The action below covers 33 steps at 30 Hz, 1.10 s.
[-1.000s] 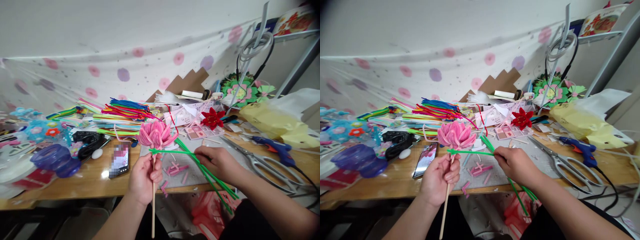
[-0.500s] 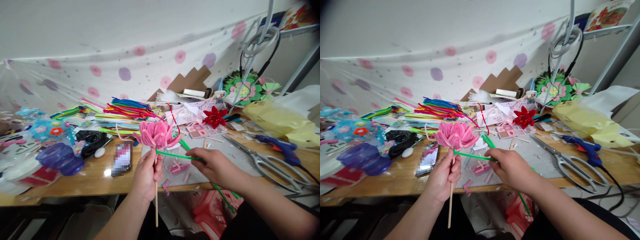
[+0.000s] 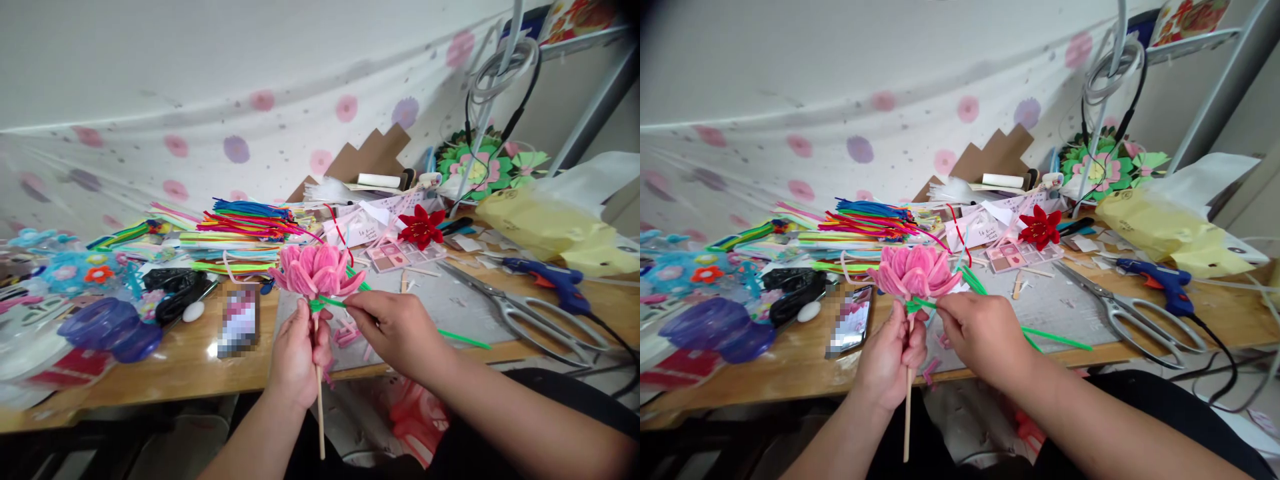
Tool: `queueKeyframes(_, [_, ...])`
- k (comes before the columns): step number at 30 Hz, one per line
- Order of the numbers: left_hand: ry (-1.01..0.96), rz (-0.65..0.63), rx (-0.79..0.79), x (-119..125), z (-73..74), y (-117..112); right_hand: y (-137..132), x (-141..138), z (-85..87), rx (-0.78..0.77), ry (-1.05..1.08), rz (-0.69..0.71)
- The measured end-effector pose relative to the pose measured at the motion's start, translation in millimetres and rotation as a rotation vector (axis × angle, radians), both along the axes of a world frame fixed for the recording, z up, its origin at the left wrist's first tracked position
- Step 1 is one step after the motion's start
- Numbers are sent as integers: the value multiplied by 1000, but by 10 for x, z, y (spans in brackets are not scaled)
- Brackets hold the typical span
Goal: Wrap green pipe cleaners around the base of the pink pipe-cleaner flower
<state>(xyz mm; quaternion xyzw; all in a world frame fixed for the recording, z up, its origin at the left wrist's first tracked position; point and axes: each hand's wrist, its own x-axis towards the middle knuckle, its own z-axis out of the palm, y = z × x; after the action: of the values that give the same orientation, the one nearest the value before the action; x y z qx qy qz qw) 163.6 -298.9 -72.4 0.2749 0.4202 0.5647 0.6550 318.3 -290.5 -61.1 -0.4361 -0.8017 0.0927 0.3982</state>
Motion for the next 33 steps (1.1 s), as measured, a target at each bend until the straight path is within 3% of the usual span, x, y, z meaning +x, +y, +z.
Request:
queueKeyframes(6, [57,2,59,39,-24,-1,-30,9,79,146,-246,-61])
queueKeyframes(10, [94,27,54,64,-3,-9,-57,3,116,166,-375,-71])
queueKeyframes(19, [153,30,54,47,-35,13,-64,-5,176,172,-417,-81])
queueKeyframes(27, [177,45,82,100,-47,32,-77,-4,286,11,-447,-98])
queueKeyframes(33, [180,80,77,133,-34,54,-65,-72,211,47,-365,-154])
